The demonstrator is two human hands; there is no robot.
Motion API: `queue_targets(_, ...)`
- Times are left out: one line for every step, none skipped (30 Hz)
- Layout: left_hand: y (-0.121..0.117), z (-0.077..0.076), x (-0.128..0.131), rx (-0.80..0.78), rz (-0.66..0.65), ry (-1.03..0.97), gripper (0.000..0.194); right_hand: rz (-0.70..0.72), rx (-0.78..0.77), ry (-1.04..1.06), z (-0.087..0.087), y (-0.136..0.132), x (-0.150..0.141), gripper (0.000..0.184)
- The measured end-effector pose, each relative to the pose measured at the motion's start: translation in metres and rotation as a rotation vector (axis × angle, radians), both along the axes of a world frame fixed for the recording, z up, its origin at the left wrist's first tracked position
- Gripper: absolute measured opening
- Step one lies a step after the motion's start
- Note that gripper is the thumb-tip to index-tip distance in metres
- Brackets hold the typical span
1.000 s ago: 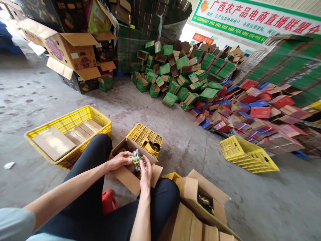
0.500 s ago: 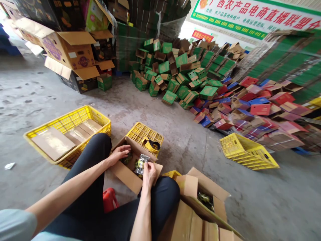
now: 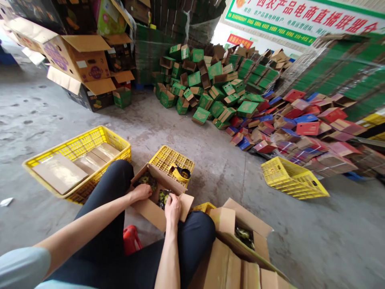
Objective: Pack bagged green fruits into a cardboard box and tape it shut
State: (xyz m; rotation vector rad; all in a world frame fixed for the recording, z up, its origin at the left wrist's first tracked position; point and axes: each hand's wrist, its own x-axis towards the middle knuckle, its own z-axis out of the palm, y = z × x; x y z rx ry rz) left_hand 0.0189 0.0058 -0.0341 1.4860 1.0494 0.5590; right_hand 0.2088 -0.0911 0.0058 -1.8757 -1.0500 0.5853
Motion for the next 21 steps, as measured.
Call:
queue_targets(0.001,0.000,0.000,-0.001,0.013,0.007,0.014,0.014,0.000,0.021,-0.001,0.001,0.000,0.016)
queue_targets(0.002,0.001,0.000,-0.003,0.030,0.011,0.013,0.024,0.000,0.042,-0.002,0.002,0.001,0.017)
queue_targets(0.003,0.003,-0.001,-0.006,0.047,0.005,0.012,0.032,0.001,0.064,-0.003,0.002,0.001,0.018)
queue_targets(0.004,0.004,-0.002,-0.007,0.061,-0.012,0.008,0.036,0.003,0.085,-0.004,0.003,0.001,0.020)
queue_targets(0.005,0.007,-0.003,-0.010,0.074,-0.039,0.006,0.037,0.004,0.107,-0.004,0.004,0.001,0.024)
queue_targets(0.005,0.009,-0.004,-0.015,0.085,-0.074,0.008,0.036,0.006,0.129,-0.004,0.005,0.001,0.029)
queue_targets(0.005,0.012,-0.005,-0.024,0.092,-0.115,0.011,0.032,0.007,0.150,-0.004,0.007,0.001,0.034)
queue_targets(0.005,0.015,-0.005,-0.036,0.096,-0.161,0.013,0.027,0.009,0.165,-0.004,0.008,0.000,0.041)
queue_targets(0.004,0.017,-0.006,-0.052,0.097,-0.208,0.015,0.024,0.013,0.187,-0.003,0.009,-0.001,0.047)
queue_targets(0.003,0.020,-0.007,-0.069,0.095,-0.256,0.016,0.025,0.019,0.227,-0.002,0.010,-0.002,0.052)
queue_targets(0.001,0.023,-0.007,-0.088,0.091,-0.302,0.018,0.035,0.021,0.289,0.000,0.010,-0.003,0.056)
queue_targets(0.000,0.026,-0.008,-0.107,0.086,-0.344,0.021,0.055,0.018,0.371,0.002,0.010,-0.005,0.057)
queue_targets(-0.002,0.029,-0.008,-0.123,0.080,-0.382,0.024,0.083,0.009,0.463,0.004,0.010,-0.007,0.057)
queue_targets(-0.003,0.032,-0.009,-0.134,0.073,-0.412,0.028,0.112,-0.001,0.554,0.007,0.010,-0.008,0.054)
queue_targets(-0.004,0.035,-0.010,-0.148,0.070,-0.444,0.032,0.133,-0.008,0.630,0.010,0.010,-0.009,0.051)
queue_targets(-0.005,0.037,-0.010,-0.170,0.074,-0.481,0.038,0.138,-0.006,0.681,0.013,0.009,-0.010,0.048)
queue_targets(-0.006,0.038,-0.010,-0.202,0.085,-0.520,0.043,0.127,0.008,0.715,0.015,0.009,-0.011,0.046)
queue_targets(-0.007,0.040,-0.010,-0.241,0.102,-0.558,0.050,0.103,0.033,0.740,0.017,0.009,-0.011,0.044)
queue_targets(-0.008,0.040,-0.010,-0.284,0.120,-0.588,0.056,0.075,0.062,0.759,0.019,0.009,-0.011,0.044)
queue_targets(-0.008,0.041,-0.010,-0.324,0.138,-0.607,0.060,0.047,0.087,0.773,0.021,0.009,-0.011,0.044)
queue_targets(-0.009,0.041,-0.010,-0.354,0.150,-0.614,0.062,0.023,0.107,0.782,0.022,0.010,-0.011,0.044)
